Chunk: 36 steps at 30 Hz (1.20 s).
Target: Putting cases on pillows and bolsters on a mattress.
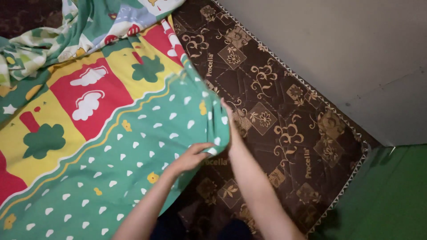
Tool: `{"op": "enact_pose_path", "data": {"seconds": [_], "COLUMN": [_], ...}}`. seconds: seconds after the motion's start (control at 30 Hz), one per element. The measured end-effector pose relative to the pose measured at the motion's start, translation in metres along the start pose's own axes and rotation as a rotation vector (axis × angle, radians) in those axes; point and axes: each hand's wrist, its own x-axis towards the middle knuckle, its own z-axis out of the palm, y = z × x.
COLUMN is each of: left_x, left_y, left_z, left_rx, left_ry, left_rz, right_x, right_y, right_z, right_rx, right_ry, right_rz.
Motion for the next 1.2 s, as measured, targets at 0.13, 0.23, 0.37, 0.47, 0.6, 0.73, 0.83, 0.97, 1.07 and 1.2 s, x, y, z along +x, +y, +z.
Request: {"op": "enact_pose_path", "data": {"seconds": [0.13, 0.23, 0.37, 0.47, 0.6, 0.73, 0.83, 0.97, 1.07, 1.2], "left_x": [-0.003, 0.020, 0.063, 0.074, 0.069, 0.074, 0.090, 0.126, 0.140, 0.152], "left_y": [-0.026, -0.056, -0.068, -0.060, -0.004, 0.067, 0.100, 0.116, 0.154, 0.070], "left_z": [-0.010, 0.015, 0.082, 0.140, 0.176, 0.183, 0.185, 0.192, 0.203, 0.229], "left_rx": [-0.072, 0.036, 0.099, 0.246, 0.324, 0.391, 0.548, 0.700, 0.752, 0.865], "left_ry": [0.063, 0.058, -0.145, -0.281, -0.458, -0.384, -0.257, -0.155, -0.102, -0.091], "left_rz": [-0.269, -0.256, -0.116, -0.019, -0.035, 0.064, 0.067, 0.051, 0.027, 0.045], "right_x": [-0.031, -0.098, -0.197, -0.276, -0.337, -0.362, -0.367, -0.363, -0.359, -0.343], "right_y": [-0.091, -0.149, -0.199, -0.216, -0.215, -0.208, -0.203, -0.193, -0.188, -0.173], "right_z": [0.038, 0.017, -0.035, -0.053, -0.095, -0.121, -0.126, -0.114, -0.061, -0.088], "right_rx": [-0.397, -0.291, -0.093, -0.036, -0.174, -0.234, -0.148, -0.148, -0.240, -0.562], "right_ry": [0.796, 0.755, 0.440, 0.241, 0.290, 0.479, 0.442, 0.274, 0.412, 0.728], "right_rz": [-0.265, -0.510, -0.825, -0.932, -0.978, -0.890, -0.757, -0.612, -0.448, -0.050]}}
